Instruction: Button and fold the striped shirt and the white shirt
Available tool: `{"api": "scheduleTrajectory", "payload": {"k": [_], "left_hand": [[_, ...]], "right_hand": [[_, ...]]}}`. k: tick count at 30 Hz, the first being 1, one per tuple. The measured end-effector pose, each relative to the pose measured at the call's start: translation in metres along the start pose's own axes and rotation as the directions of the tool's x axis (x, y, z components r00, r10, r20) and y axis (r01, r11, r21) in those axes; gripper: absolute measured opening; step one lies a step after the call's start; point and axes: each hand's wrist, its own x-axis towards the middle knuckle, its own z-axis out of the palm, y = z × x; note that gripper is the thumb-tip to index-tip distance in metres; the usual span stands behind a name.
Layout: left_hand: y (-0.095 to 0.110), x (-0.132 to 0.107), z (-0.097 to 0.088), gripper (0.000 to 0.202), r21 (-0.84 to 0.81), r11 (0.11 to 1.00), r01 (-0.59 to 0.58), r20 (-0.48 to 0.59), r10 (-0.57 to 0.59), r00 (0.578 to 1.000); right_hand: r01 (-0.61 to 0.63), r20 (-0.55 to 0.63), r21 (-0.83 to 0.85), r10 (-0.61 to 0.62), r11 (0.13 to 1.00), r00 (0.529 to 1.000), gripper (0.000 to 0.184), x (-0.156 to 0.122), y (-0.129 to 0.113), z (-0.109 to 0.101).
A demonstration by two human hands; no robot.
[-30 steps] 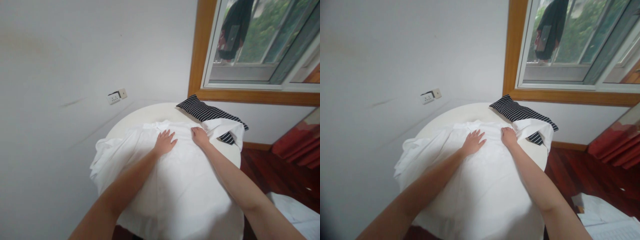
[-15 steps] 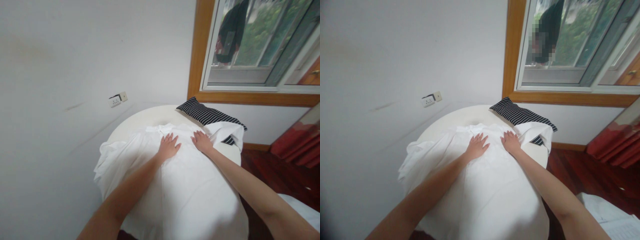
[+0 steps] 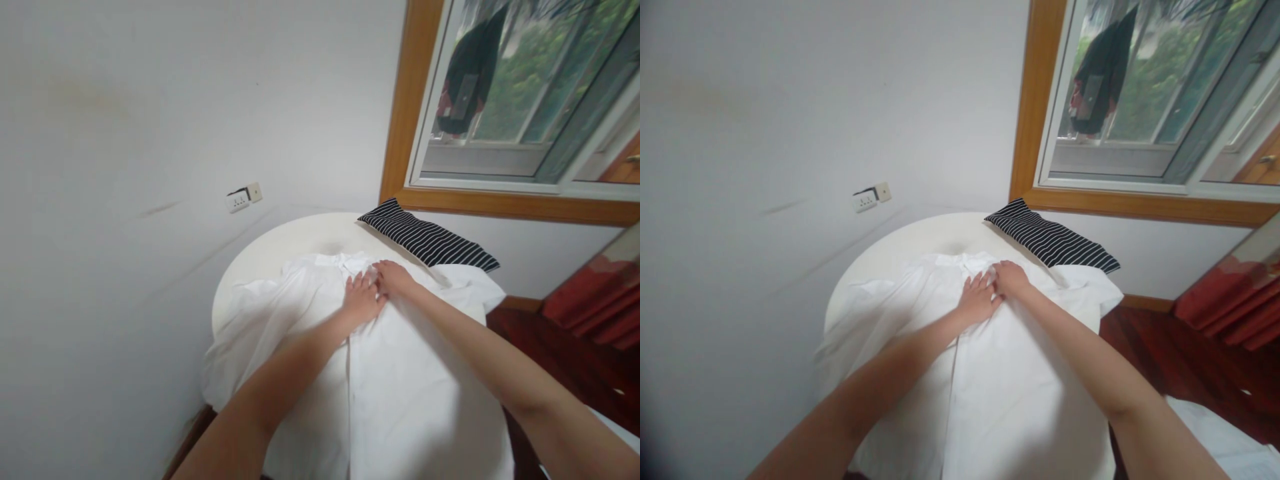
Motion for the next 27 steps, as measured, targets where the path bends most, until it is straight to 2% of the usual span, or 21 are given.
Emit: {"api": "scheduleTrajectory", "payload": {"k": [3,7,9,11,14,15,17,19,20,21,23,25,27], "left_hand": [[-0.007,0.011,0.0,0.062,-0.004,0.999,-0.048,0.024,0.048,0.999],[-0.021,0.017,-0.006,0.051,0.019,0.989,-0.15,-0.027,0.15,0.988],[-0.027,0.018,-0.016,0.042,0.054,0.98,-0.192,-0.072,0.195,0.978],[-0.035,0.019,-0.033,0.034,0.105,0.98,-0.169,-0.131,0.182,0.974],[-0.056,0.022,-0.072,0.03,0.186,0.981,0.054,-0.212,-0.013,0.977],[-0.066,0.024,-0.086,0.031,0.22,0.964,0.151,-0.229,-0.1,0.968],[-0.09,0.026,-0.111,0.036,0.288,0.886,0.363,-0.249,-0.297,0.922],[-0.116,0.027,-0.129,0.041,0.334,0.784,0.523,-0.175,-0.494,0.852],[-0.129,0.027,-0.135,0.046,0.333,0.754,0.566,-0.1,-0.569,0.817],[-0.141,0.026,-0.139,0.052,0.321,0.737,0.594,-0.017,-0.623,0.782],[-0.16,0.024,-0.143,0.064,0.269,0.748,0.606,0.188,-0.658,0.729],[-0.172,0.023,-0.144,0.07,0.216,0.789,0.576,0.339,-0.613,0.713],[-0.178,0.023,-0.146,0.066,0.212,0.835,0.507,0.348,-0.55,0.76]], "right_hand": [[-0.057,0.053,0.048,0.054,0.997,0.997,0.047,0.018,-0.004,0.015],[-0.105,0.038,0.071,0.102,0.992,0.994,0.054,0.025,0.006,0.034],[-0.121,0.024,0.073,0.119,0.99,0.993,0.055,0.027,0.008,0.038],[-0.139,0.021,0.067,0.138,0.988,0.99,0.057,0.03,0.008,0.039],[-0.147,0.009,0.07,0.147,0.987,0.989,0.058,0.032,0.005,0.037],[-0.146,0.0,0.075,0.146,0.986,0.989,0.058,0.032,0.005,0.037],[-0.14,-0.02,0.085,0.143,0.986,0.99,0.057,0.031,0.005,0.037],[-0.139,-0.029,0.097,0.142,0.986,0.989,0.056,0.031,0.006,0.038],[-0.139,-0.03,0.102,0.143,0.985,0.989,0.056,0.031,0.006,0.038],[-0.139,-0.03,0.107,0.143,0.984,0.989,0.056,0.031,0.007,0.039],[-0.139,-0.028,0.117,0.143,0.983,0.989,0.056,0.032,0.008,0.039],[-0.138,-0.027,0.127,0.143,0.982,0.989,0.056,0.032,0.008,0.04],[-0.133,-0.032,0.134,0.139,0.982,0.99,0.056,0.033,0.009,0.041]]}}
